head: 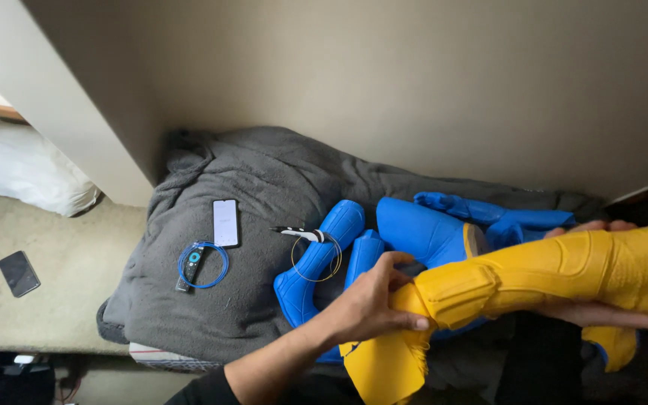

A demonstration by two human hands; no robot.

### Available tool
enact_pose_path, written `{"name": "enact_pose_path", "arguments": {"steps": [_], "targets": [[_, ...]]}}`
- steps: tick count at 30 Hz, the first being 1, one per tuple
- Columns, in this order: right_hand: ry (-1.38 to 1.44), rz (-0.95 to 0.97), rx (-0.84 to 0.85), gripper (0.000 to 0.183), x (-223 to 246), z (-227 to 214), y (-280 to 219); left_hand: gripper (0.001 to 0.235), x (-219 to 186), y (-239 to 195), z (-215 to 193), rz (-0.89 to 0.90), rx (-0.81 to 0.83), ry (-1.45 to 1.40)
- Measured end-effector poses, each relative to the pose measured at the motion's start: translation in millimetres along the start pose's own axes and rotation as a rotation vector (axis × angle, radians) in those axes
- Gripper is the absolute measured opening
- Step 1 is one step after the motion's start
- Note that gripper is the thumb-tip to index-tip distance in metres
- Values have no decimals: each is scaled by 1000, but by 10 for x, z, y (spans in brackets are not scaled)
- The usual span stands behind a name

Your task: Assembling and finishing 3D printed components of a large figure using a 3D pen and manual joining.

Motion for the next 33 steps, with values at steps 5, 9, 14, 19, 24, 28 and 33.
{"name": "enact_pose_path", "arguments": {"steps": [5,9,14,19,24,28,33], "targets": [[-44,-10,-53,115,-49,379,237,89,-235,154,-136,-15,149,-81],[-186,-19,-218,121,-74,535,429,74,-117,272,-123,69,172,-241],[-367,-61,-230,117,-189,781,718,68,57,336,-56,-19,163,-488],[-524,109,-107,108,-570,1397,817,53,448,351,-13,30,143,-831],[-608,-56,-264,97,-626,1173,670,56,536,-93,60,-81,-30,-880],[-759,-150,-322,92,-651,440,236,87,2645,-807,579,-372,123,-524],[-749,-153,-352,92,-451,26,-407,94,2575,-1411,276,-500,572,193]]}}
Point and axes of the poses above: each hand's wrist, its own y-axis towards the middle knuckle, its own z-axis out of the palm, x = y × z, the point moved 6 cm from there along y, towards the middle knuckle, and after that the axes turned 13 degrees about -x, right-handed, at the moved point
